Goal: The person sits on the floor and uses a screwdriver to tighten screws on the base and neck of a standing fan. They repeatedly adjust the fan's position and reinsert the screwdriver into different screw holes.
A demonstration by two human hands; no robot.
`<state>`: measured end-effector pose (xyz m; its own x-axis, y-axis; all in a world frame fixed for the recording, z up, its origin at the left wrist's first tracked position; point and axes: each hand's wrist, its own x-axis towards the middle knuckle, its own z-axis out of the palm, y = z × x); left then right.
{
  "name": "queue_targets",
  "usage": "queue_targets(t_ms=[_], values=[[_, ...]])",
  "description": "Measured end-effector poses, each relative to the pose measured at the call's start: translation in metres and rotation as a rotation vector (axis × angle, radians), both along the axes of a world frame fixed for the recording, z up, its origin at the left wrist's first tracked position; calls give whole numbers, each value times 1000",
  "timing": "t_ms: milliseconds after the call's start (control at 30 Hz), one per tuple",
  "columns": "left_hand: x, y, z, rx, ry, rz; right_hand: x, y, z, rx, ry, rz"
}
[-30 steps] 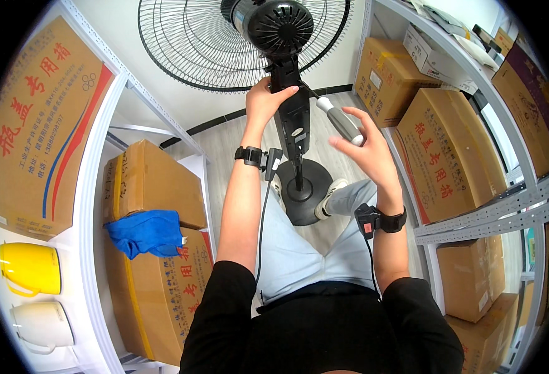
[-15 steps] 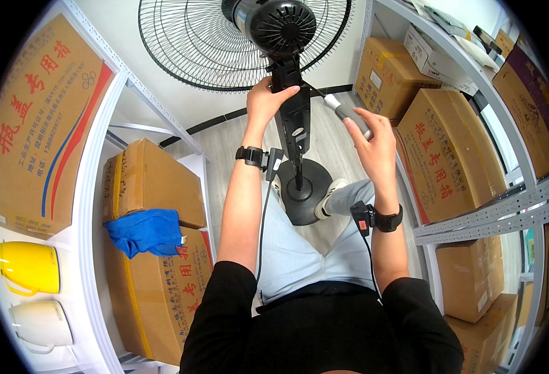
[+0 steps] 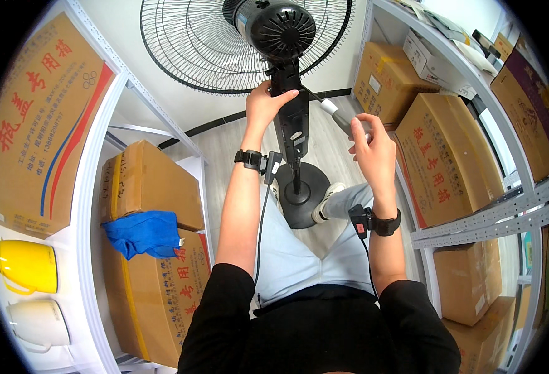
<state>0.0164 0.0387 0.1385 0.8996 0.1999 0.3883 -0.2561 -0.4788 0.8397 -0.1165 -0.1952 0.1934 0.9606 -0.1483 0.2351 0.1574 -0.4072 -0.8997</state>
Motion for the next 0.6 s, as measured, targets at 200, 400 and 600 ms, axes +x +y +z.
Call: queue_targets(t_ms=[200, 400, 600], values=[[3, 1, -3, 27, -3, 11, 2, -5, -18, -250, -399, 23], [4, 3, -4, 28, 24, -3, 7, -3, -11, 89, 92, 24], [0, 1, 0, 21, 10, -7, 4, -5, -17, -29, -237, 45]])
